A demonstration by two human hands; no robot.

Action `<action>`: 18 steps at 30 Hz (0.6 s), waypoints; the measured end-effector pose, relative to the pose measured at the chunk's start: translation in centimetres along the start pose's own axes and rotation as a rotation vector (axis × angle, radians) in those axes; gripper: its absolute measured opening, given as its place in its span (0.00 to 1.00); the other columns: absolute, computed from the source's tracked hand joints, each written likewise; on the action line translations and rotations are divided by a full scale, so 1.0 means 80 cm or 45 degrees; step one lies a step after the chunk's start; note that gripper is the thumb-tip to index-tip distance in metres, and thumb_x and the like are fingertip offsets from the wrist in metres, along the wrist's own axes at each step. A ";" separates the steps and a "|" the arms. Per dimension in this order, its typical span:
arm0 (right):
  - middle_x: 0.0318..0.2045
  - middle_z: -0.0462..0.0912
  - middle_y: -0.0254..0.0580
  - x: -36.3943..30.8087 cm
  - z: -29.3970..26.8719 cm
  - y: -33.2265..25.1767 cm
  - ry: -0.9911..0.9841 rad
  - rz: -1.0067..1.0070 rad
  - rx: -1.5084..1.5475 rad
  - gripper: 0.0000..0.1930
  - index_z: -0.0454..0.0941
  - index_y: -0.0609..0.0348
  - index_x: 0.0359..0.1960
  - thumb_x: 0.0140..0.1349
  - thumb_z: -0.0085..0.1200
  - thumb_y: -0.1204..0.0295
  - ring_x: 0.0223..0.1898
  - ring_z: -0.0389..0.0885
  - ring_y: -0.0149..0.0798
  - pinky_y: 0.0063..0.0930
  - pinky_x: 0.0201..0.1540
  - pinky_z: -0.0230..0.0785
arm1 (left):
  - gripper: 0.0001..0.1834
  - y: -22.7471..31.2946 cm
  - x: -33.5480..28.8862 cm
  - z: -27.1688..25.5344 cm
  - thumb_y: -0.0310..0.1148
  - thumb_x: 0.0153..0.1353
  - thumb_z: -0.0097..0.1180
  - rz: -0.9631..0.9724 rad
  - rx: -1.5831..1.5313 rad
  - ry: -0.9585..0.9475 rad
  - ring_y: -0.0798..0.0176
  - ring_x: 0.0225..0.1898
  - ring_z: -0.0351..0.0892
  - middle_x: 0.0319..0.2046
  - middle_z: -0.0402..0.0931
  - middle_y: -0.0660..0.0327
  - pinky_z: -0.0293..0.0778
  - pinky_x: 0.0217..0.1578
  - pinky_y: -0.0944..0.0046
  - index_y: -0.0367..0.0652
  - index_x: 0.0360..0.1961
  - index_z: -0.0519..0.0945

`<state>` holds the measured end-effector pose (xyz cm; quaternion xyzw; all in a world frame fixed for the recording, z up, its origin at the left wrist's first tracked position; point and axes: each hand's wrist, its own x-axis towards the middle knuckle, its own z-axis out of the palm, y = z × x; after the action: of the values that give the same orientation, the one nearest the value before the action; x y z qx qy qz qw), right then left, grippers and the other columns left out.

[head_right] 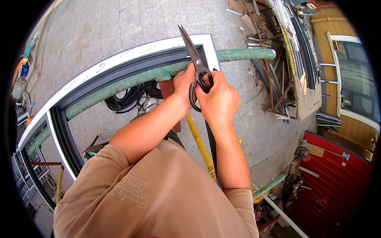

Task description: The person applies black rubber weatherstripping to the inner frame of a white window using shears to cut the strip to length and pressing it into the groove by hand.

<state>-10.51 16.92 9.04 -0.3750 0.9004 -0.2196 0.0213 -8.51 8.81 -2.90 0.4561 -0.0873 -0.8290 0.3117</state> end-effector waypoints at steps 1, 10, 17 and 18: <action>0.30 0.93 0.37 0.000 0.000 0.000 -0.007 0.002 -0.033 0.15 0.87 0.50 0.41 0.56 0.77 0.62 0.33 0.93 0.49 0.44 0.40 0.83 | 0.21 0.001 -0.001 0.000 0.46 0.76 0.68 0.002 0.001 -0.004 0.66 0.32 0.82 0.35 0.87 0.59 0.79 0.36 0.62 0.36 0.36 0.87; 0.32 0.93 0.36 0.003 -0.002 -0.005 -0.043 0.024 -0.015 0.14 0.87 0.49 0.42 0.58 0.76 0.62 0.35 0.93 0.50 0.45 0.41 0.82 | 0.19 0.022 -0.018 -0.028 0.45 0.69 0.74 -0.001 0.286 -0.045 0.71 0.23 0.73 0.29 0.79 0.65 0.68 0.23 0.65 0.39 0.45 0.85; 0.33 0.94 0.38 0.003 -0.004 -0.001 -0.085 0.025 -0.014 0.13 0.87 0.49 0.42 0.58 0.74 0.64 0.36 0.94 0.50 0.46 0.42 0.82 | 0.16 0.064 -0.055 -0.012 0.42 0.68 0.73 -0.069 0.472 -0.028 0.72 0.22 0.67 0.24 0.74 0.67 0.63 0.22 0.64 0.38 0.36 0.85; 0.33 0.94 0.38 0.003 -0.004 -0.002 -0.088 0.026 -0.011 0.13 0.87 0.49 0.42 0.58 0.74 0.64 0.36 0.94 0.50 0.46 0.42 0.82 | 0.16 0.061 -0.048 -0.015 0.42 0.68 0.73 -0.068 0.470 -0.028 0.72 0.22 0.67 0.24 0.74 0.67 0.63 0.22 0.64 0.38 0.36 0.85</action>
<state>-10.64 16.80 9.40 -0.3733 0.9038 -0.2024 0.0531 -3.92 7.45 1.21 0.4987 -0.2292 -0.8117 0.1998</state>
